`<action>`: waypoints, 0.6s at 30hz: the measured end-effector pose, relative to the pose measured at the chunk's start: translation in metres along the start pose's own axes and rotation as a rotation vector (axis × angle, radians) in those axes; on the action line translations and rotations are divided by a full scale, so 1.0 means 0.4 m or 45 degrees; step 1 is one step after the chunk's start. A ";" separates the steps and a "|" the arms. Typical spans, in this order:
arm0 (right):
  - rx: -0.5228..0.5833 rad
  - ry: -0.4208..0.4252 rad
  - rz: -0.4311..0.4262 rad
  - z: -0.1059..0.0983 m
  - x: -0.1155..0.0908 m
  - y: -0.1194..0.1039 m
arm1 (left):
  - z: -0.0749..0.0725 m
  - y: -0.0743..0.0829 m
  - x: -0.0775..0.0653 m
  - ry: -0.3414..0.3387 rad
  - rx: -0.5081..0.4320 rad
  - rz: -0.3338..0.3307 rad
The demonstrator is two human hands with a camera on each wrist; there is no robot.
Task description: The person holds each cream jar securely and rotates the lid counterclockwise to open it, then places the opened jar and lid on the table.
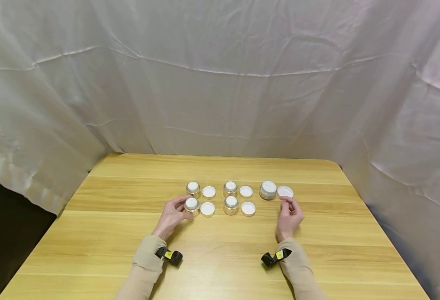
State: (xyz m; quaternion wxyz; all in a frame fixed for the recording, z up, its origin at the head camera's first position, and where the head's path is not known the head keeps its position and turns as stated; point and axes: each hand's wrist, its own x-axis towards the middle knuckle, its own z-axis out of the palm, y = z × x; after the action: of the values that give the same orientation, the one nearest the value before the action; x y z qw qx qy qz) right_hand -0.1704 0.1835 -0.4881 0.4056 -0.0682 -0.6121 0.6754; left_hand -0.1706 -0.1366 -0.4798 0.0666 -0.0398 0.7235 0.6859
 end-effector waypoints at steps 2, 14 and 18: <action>-0.010 0.053 0.022 -0.012 0.021 0.024 | -0.007 0.001 0.002 -0.036 -0.026 -0.009; -0.106 0.202 0.069 -0.084 0.100 0.070 | -0.060 0.011 0.016 -0.089 -0.107 -0.078; -0.178 0.159 0.131 -0.113 0.121 0.071 | -0.089 0.017 0.019 -0.153 -0.136 -0.100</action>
State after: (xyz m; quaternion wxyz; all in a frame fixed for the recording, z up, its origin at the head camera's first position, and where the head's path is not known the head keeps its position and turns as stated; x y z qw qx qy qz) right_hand -0.1890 0.2514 -0.5045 0.4020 -0.1696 -0.6270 0.6454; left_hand -0.1807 -0.1717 -0.4723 0.1346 -0.0302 0.6784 0.7216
